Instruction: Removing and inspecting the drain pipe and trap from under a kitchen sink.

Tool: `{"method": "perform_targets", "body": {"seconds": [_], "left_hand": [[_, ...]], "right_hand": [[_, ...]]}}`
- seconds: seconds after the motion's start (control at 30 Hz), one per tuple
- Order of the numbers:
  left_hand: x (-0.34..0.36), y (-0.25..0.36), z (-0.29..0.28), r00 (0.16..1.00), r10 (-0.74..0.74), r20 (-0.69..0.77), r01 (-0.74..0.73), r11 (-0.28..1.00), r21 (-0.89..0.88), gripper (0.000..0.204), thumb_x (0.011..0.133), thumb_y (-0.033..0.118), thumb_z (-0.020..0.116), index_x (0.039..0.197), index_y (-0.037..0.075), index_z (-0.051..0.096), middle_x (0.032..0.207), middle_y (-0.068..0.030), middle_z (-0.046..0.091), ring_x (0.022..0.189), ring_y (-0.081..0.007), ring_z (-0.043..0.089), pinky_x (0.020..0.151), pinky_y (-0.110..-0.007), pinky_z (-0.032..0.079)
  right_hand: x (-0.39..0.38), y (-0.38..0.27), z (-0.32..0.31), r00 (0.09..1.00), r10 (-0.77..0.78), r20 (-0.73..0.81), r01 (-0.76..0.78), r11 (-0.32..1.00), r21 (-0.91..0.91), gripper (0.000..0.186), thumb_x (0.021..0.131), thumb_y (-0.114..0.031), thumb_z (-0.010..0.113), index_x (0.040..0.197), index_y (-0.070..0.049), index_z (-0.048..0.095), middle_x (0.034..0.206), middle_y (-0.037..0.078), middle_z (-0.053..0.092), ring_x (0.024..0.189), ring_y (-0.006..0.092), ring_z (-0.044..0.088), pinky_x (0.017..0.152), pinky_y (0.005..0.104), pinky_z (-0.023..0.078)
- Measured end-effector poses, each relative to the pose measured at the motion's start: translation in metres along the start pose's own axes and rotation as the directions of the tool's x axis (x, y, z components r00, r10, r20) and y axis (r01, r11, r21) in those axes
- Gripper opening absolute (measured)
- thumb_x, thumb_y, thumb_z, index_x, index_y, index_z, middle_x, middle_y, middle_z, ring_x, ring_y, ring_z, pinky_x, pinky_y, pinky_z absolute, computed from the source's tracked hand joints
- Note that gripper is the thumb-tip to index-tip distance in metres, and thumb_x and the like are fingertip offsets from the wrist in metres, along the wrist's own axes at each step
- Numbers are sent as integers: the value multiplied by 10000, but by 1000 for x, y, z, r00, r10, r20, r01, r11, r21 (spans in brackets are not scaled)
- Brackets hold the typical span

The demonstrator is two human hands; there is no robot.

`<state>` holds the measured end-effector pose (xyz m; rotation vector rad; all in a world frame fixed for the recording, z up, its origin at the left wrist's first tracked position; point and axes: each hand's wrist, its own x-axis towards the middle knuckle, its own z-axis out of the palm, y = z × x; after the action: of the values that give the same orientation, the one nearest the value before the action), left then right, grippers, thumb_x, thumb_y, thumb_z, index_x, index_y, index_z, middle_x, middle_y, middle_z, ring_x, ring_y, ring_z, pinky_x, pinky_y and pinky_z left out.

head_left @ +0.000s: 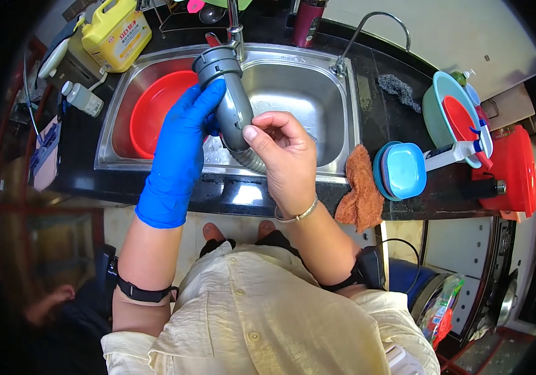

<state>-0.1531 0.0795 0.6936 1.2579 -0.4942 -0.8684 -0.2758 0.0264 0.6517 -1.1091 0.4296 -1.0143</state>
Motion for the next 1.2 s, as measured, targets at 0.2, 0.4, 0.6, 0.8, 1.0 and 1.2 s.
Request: {"method": "perform_targets", "body": {"seconds": [0.2, 0.4, 0.6, 0.8, 1.0, 1.2], "left_hand": [[-2, 5, 9, 996, 92, -7, -90, 985, 146, 417, 784, 307, 618, 1075, 22, 528, 763, -21, 562, 638, -68, 505, 551, -197, 378], [-5, 12, 19, 979, 204, 17, -200, 934, 295, 449, 765, 253, 657, 1088, -16, 500, 689, -19, 546, 619, -56, 495, 545, -199, 389], [1, 2, 19, 954, 295, 59, -296, 887, 356, 482, 762, 261, 661, 1115, -13, 481, 686, -39, 562, 610, -75, 525, 544, -218, 426], [1, 0, 27, 951, 309, 11, -287, 867, 407, 515, 751, 259, 666, 1139, -9, 460, 751, -84, 591, 656, -107, 568, 580, -231, 450], [1, -1, 35, 941, 337, 6, -301, 831, 468, 546, 741, 263, 673, 1172, 14, 447, 771, -93, 596, 676, -115, 580, 585, -243, 459], [3, 0, 39, 938, 346, -24, -284, 808, 516, 553, 744, 282, 667, 1173, 8, 451, 741, -77, 584, 641, -116, 569, 573, -242, 455]], "right_hand": [[2, -2, -8, 998, -45, 46, 45, 999, 7, 134, 719, -31, 666, 826, -25, 585, 908, 30, 537, 801, 95, 529, 743, 225, 427], [3, -11, -16, 995, 19, 101, -25, 998, 56, 140, 711, -40, 681, 818, -31, 589, 987, 77, 546, 820, 97, 515, 762, 243, 425], [8, -8, -26, 985, 39, 171, -47, 998, 45, 119, 705, -41, 687, 784, -27, 599, 964, 93, 557, 845, 120, 516, 789, 260, 419], [10, -12, -28, 977, 22, 212, -20, 1000, -12, 130, 698, -54, 698, 764, -27, 590, 957, 89, 561, 870, 128, 522, 801, 262, 415], [10, -13, -31, 982, -30, 187, 60, 986, -156, 171, 673, -105, 721, 749, -39, 584, 927, 84, 570, 879, 142, 526, 814, 268, 398], [12, -17, -30, 979, -68, 190, 108, 972, -209, 145, 688, -92, 703, 739, -44, 576, 913, 75, 570, 859, 129, 528, 802, 259, 398]]}}
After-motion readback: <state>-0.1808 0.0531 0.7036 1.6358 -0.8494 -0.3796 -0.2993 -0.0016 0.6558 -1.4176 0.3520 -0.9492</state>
